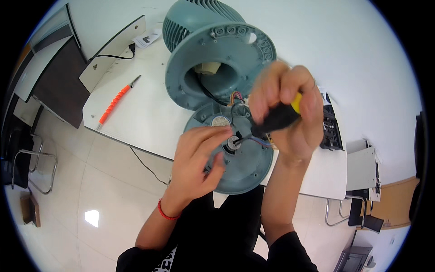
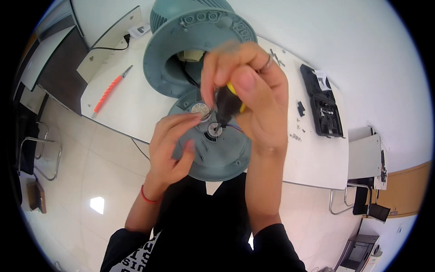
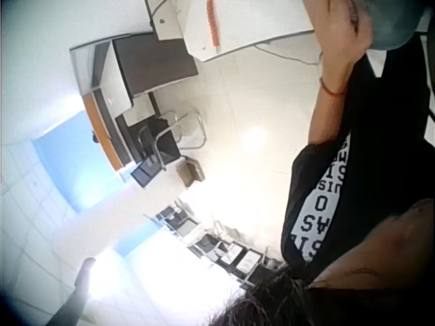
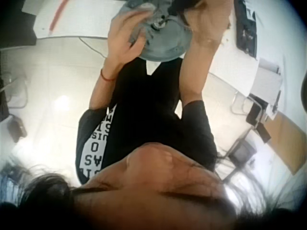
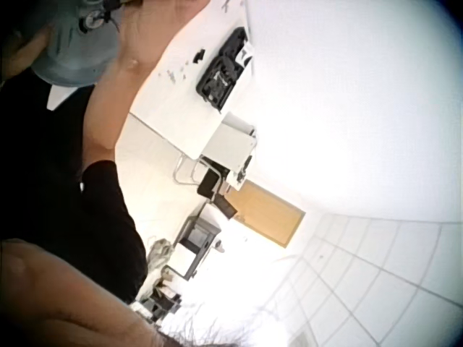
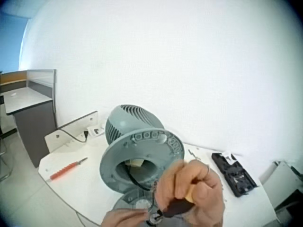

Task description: The person uses a screwdriver to tighten screws on the internal wiring of a disassembled ceiling fan motor. They repeatedly adjust and secure connections on the motor's terminal block while holding the fan housing steady.

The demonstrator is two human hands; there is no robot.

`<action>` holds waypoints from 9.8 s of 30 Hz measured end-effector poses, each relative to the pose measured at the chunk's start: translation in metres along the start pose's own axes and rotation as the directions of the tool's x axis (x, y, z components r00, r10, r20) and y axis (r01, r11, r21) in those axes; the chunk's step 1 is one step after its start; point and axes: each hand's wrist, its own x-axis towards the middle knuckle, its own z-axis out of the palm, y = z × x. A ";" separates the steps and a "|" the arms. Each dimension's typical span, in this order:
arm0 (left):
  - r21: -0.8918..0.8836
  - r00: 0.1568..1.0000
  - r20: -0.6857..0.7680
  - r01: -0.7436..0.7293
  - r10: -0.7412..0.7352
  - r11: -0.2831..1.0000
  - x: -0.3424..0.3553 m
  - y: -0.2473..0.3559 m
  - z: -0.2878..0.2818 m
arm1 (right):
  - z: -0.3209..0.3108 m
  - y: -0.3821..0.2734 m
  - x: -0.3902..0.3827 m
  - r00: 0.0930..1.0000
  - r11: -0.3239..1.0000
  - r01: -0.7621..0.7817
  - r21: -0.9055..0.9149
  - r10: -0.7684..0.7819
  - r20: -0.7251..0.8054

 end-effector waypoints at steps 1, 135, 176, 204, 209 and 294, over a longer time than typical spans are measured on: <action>-0.059 0.998 0.055 -0.021 0.024 0.998 0.011 0.007 0.000 | -0.006 0.001 0.002 0.999 0.992 0.047 -0.115 -0.049 -0.014; 0.103 0.961 0.272 -0.072 0.042 0.992 0.023 0.024 0.025 | -0.006 -0.101 -0.060 0.877 0.722 0.284 -0.631 -0.461 -0.133; 0.066 0.920 0.331 0.197 -0.208 0.978 0.063 0.041 0.002 | -0.020 -0.043 -0.047 0.900 0.905 0.274 -0.324 -0.360 -0.245; -0.038 0.903 0.423 0.106 -0.080 0.994 0.068 -0.017 0.016 | -0.025 0.005 -0.037 0.938 0.927 0.091 -0.363 -0.203 -0.282; -0.006 0.892 0.437 0.134 -0.118 0.991 0.069 -0.017 0.014 | -0.027 0.007 -0.034 0.953 0.926 0.091 -0.367 -0.188 -0.238; -0.310 0.923 0.288 0.340 -0.254 0.888 0.045 -0.029 0.024 | -0.006 -0.020 -0.007 0.949 0.330 0.268 -0.905 -0.252 0.189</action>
